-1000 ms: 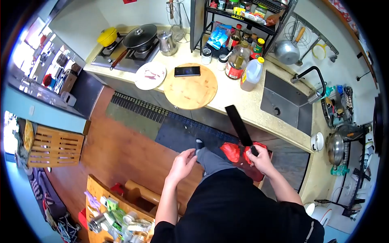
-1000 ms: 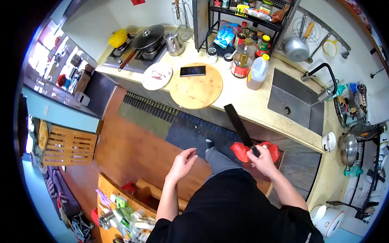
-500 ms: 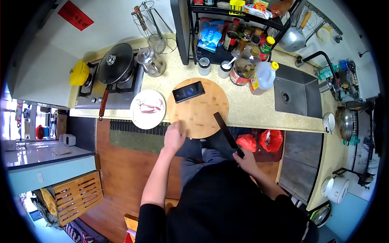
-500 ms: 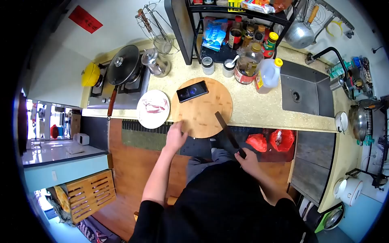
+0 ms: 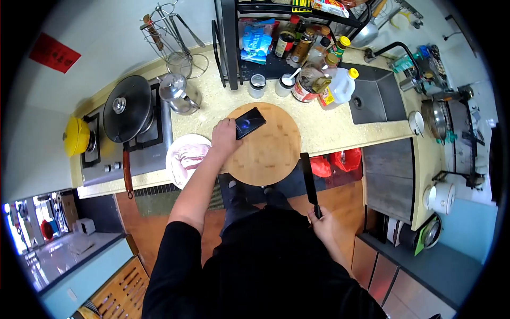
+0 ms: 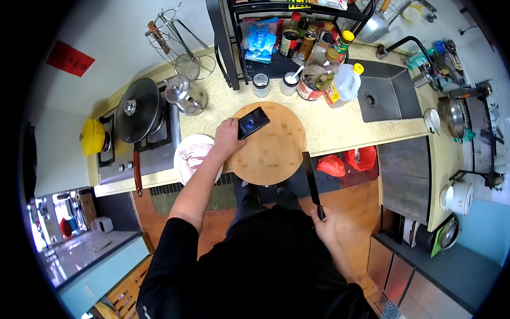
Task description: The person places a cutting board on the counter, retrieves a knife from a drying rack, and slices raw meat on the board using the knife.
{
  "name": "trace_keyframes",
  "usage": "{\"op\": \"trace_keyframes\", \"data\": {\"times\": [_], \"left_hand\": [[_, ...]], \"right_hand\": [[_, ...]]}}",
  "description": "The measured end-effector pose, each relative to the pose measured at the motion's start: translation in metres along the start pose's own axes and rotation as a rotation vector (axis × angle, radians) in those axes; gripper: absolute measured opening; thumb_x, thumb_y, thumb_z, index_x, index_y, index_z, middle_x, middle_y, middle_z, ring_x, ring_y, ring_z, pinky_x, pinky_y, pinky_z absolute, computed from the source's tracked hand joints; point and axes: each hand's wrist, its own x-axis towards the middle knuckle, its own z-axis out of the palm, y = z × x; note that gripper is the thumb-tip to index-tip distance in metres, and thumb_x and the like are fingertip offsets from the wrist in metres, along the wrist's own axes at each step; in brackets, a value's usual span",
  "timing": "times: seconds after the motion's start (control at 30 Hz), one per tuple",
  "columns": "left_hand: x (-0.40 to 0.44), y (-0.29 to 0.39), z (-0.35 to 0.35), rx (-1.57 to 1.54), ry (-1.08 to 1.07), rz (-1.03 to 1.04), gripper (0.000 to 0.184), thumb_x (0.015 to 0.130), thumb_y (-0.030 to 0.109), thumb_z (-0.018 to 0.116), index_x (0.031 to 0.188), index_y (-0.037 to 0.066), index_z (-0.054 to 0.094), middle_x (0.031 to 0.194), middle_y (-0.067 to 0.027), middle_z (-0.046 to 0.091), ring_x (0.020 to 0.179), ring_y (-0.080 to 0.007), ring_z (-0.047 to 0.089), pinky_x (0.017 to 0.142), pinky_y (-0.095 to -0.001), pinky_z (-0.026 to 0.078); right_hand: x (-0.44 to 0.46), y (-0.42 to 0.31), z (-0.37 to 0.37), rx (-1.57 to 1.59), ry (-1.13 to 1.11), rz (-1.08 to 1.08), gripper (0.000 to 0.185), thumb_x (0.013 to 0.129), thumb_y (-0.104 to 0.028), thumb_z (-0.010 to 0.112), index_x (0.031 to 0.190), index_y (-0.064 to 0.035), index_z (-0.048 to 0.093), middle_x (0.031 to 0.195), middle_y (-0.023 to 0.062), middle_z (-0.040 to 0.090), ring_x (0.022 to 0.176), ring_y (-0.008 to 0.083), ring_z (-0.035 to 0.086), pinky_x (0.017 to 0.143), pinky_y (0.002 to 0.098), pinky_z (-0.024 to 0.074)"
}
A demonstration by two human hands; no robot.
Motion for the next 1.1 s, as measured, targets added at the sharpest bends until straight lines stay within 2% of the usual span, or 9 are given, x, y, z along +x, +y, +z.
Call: {"op": "trace_keyframes", "data": {"times": [0.03,0.07,0.13,0.23,0.37,0.47,0.57,0.77,1.1], "left_hand": [[0.006,-0.003,0.000,0.010,-0.053,0.014,0.065,0.068,0.028,0.088,0.120,0.003,0.057,0.120,-0.0157,0.060,0.118,-0.0335,0.058,0.100,-0.0438,0.049],[0.010,-0.005,0.001,0.021,-0.107,0.027,0.066,0.068,0.028,0.088,0.121,0.003,0.057,0.121,-0.0154,0.060,0.118,-0.0332,0.058,0.100,-0.0436,0.050],[0.016,-0.008,0.000,0.026,-0.146,0.029,0.067,0.068,0.029,0.089,0.121,0.003,0.058,0.121,-0.0148,0.060,0.119,-0.0326,0.058,0.099,-0.0431,0.051],[0.024,-0.010,-0.005,0.074,-0.198,0.071,0.067,0.067,0.030,0.089,0.121,0.003,0.058,0.121,-0.0140,0.061,0.119,-0.0319,0.058,0.098,-0.0420,0.053],[0.039,-0.008,-0.025,0.216,-0.355,0.168,0.069,0.064,0.029,0.088,0.121,0.004,0.059,0.120,-0.0153,0.061,0.118,-0.0332,0.059,0.098,-0.0423,0.053],[0.064,-0.019,-0.027,0.381,-0.451,0.423,0.071,0.062,0.027,0.090,0.122,0.005,0.059,0.121,-0.0141,0.060,0.118,-0.0324,0.059,0.098,-0.0416,0.053],[0.076,-0.022,-0.032,0.386,-0.472,0.563,0.074,0.060,0.022,0.091,0.123,0.006,0.058,0.123,-0.0131,0.059,0.119,-0.0320,0.059,0.099,-0.0412,0.053],[0.081,-0.021,-0.038,0.349,-0.499,0.564,0.078,0.059,0.018,0.092,0.126,0.007,0.055,0.122,-0.0127,0.058,0.120,-0.0327,0.058,0.098,-0.0405,0.053],[0.099,-0.029,-0.017,0.362,-0.385,0.782,0.060,0.064,0.008,0.085,0.118,0.012,0.061,0.117,-0.0076,0.061,0.118,-0.0269,0.059,0.099,-0.0363,0.049]], "right_hand": [[-0.006,0.008,0.012,-0.033,0.048,-0.105,0.015,0.096,-0.013,0.073,0.087,-0.0062,0.063,0.066,-0.0048,0.055,0.054,0.0048,0.052,0.048,0.0231,0.0445],[-0.016,0.015,0.020,-0.034,0.076,-0.062,0.019,0.095,-0.016,0.075,0.084,-0.0045,0.064,0.067,-0.0059,0.051,0.061,0.0053,0.046,0.055,0.0258,0.0395],[-0.035,-0.007,0.036,0.004,0.083,0.039,0.018,0.094,-0.015,0.075,0.084,-0.0035,0.065,0.067,-0.0044,0.051,0.063,0.0065,0.047,0.058,0.0264,0.0409],[-0.046,-0.002,0.054,-0.106,0.133,-0.134,0.017,0.094,-0.013,0.076,0.085,-0.0023,0.065,0.067,-0.0031,0.051,0.065,0.0076,0.047,0.059,0.0267,0.0411],[-0.049,-0.006,0.064,-0.036,0.099,-0.095,0.015,0.094,-0.012,0.075,0.086,-0.0020,0.066,0.067,-0.0028,0.051,0.064,0.0077,0.046,0.059,0.0271,0.0409],[-0.042,-0.012,0.064,-0.008,0.104,-0.098,0.015,0.093,-0.012,0.075,0.086,-0.0019,0.066,0.067,-0.0028,0.051,0.064,0.0076,0.046,0.058,0.0272,0.0404],[-0.030,-0.005,0.055,0.000,0.113,-0.047,0.015,0.093,-0.011,0.076,0.087,-0.0016,0.066,0.067,-0.0027,0.052,0.064,0.0074,0.047,0.059,0.0265,0.0413],[-0.018,-0.005,0.042,0.016,0.184,-0.084,0.014,0.093,-0.011,0.076,0.088,-0.0006,0.067,0.070,-0.0017,0.057,0.066,0.0071,0.050,0.062,0.0251,0.0443],[-0.008,-0.005,0.030,0.000,0.131,-0.045,0.013,0.092,-0.010,0.076,0.087,-0.0012,0.067,0.071,-0.0014,0.057,0.067,0.0078,0.051,0.063,0.0257,0.0443]]}}
